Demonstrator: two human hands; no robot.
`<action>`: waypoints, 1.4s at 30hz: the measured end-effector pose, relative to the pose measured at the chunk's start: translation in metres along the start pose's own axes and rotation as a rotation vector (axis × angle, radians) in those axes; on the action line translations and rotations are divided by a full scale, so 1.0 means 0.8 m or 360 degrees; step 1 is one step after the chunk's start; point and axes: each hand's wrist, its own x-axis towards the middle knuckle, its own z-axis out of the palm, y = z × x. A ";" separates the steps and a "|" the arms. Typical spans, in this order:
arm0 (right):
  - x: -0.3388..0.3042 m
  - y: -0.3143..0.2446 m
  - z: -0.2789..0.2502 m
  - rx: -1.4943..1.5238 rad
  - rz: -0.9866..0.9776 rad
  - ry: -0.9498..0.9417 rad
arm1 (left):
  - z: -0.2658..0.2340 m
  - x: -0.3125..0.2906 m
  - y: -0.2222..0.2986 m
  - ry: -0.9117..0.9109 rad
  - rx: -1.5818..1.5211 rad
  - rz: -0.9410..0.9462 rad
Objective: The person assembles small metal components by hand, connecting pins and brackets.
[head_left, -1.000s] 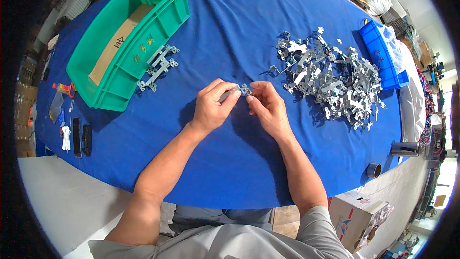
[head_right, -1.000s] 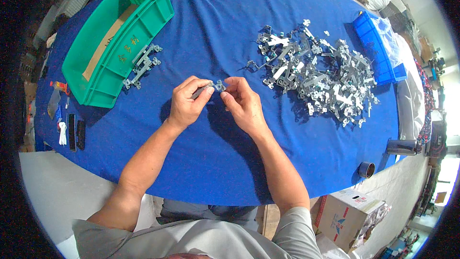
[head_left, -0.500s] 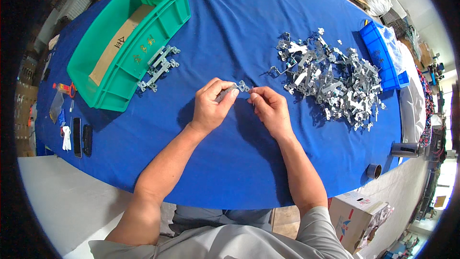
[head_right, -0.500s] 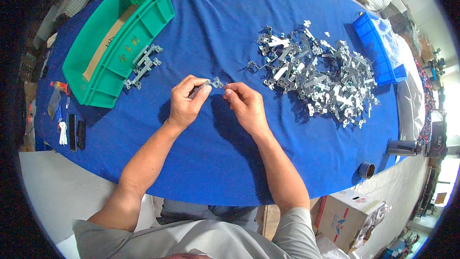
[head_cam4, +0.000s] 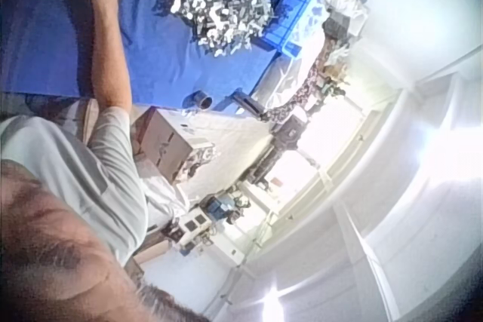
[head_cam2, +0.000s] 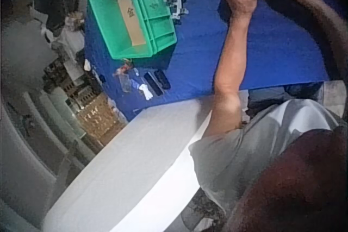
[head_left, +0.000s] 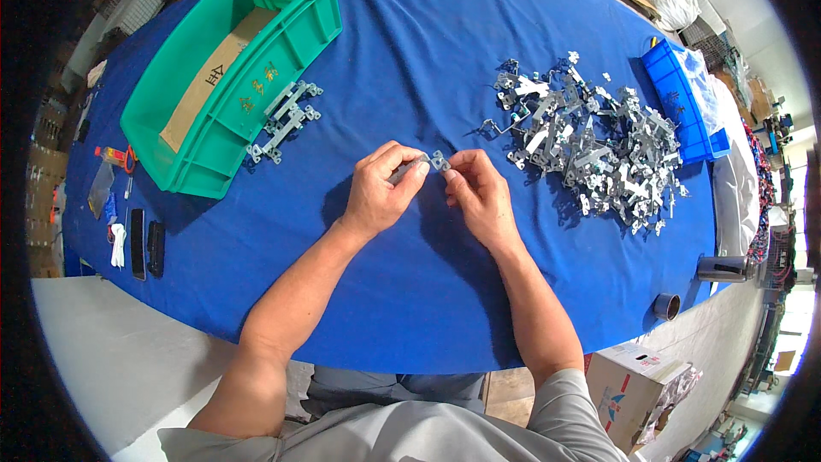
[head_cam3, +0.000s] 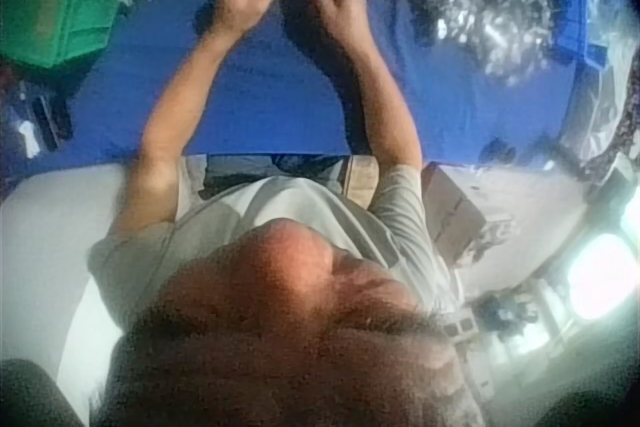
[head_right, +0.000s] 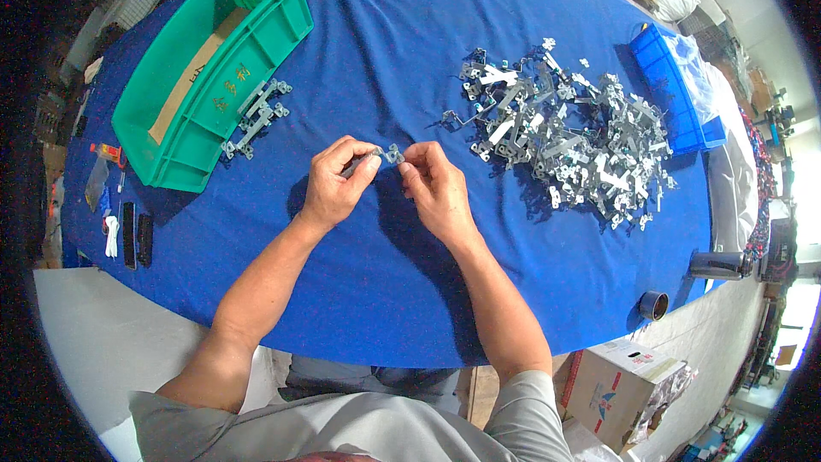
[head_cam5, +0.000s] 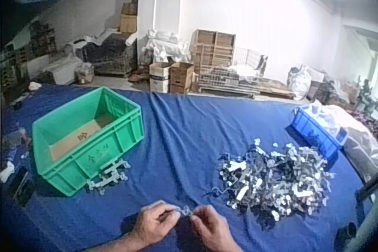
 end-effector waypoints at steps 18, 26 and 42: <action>0.004 0.002 -0.006 0.0438 -0.0021 0.0091 | 0.004 0.000 -0.001 -0.0026 -0.0017 0.0067; 0.001 -0.011 -0.008 -0.0162 0.0200 -0.0144 | 0.001 -0.002 -0.005 0.0084 -0.0094 -0.0073; 0.003 0.009 -0.004 -0.0023 -0.0062 -0.0127 | 0.005 -0.001 -0.003 -0.0029 0.0029 0.0067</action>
